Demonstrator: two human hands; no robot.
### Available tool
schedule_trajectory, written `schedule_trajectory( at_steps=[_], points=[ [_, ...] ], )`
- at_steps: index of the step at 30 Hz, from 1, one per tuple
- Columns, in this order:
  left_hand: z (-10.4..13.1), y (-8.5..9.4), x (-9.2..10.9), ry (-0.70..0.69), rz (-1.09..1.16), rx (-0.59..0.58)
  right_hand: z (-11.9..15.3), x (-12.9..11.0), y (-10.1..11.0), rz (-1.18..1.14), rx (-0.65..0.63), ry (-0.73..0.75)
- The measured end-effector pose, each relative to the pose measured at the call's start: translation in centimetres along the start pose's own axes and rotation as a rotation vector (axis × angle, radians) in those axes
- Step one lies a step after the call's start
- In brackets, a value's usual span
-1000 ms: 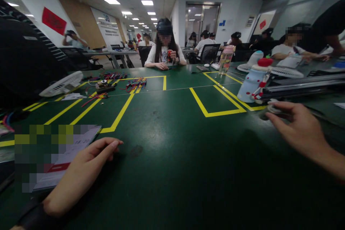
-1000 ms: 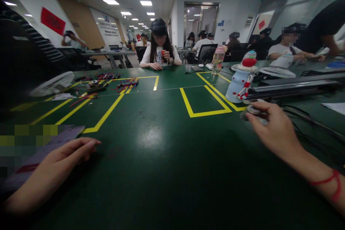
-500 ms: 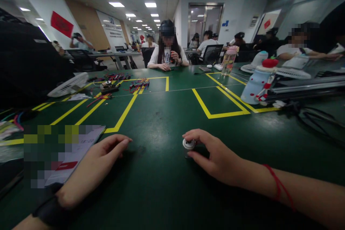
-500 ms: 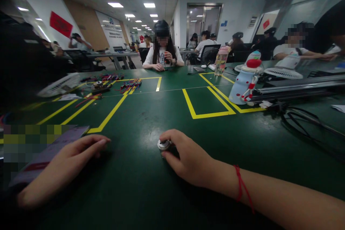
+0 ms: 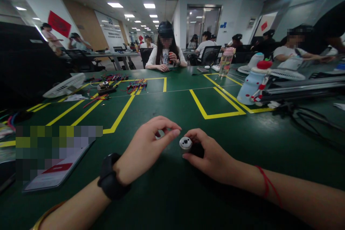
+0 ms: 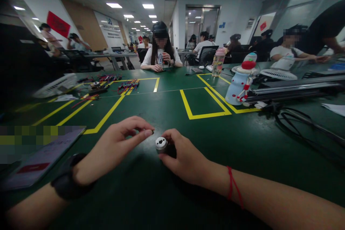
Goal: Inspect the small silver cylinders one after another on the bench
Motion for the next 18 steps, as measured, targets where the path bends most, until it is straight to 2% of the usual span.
schedule_trajectory(
  at_steps=[3, 6, 9, 11, 14, 16, 18],
  points=[
    [1.0, -0.3, -1.5, 0.055, -0.017, -0.031, 0.0, 0.0, 0.3, 0.049, 0.049, -0.003],
    [1.8, -2.4, -2.5, 0.036, -0.054, -0.135, -0.1, -0.1, 0.2, 0.071, 0.065, -0.003],
    [1.9, -4.0, -2.7, 0.019, -0.083, -0.161, -0.2, -0.5, 0.2, 0.104, 0.063, 0.005],
    [2.1, -3.7, -2.5, 0.023, -0.074, -0.159, 0.0, -0.5, 1.1, 0.123, 0.058, -0.018],
    [3.2, -1.2, -3.2, 0.102, -0.043, -0.104, 1.2, 1.0, 5.1, 0.181, 0.131, -0.121],
    [4.8, 1.4, -4.6, 0.232, -0.054, -0.023, 2.8, 3.5, 9.5, 0.245, 0.28, -0.231],
    [6.9, 3.8, -6.6, 0.376, -0.077, 0.057, 4.8, 6.9, 14.5, 0.328, 0.483, -0.363]
  ],
)
Point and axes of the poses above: each hand's wrist, its own z-axis away from the middle knuckle, its own y-axis out of the back of the hand, x = y × z, the point moved 3 cm from there along -z, towards the middle knuckle, and after that the axes turned 10 degrees about -y, right-handed, at the moved point
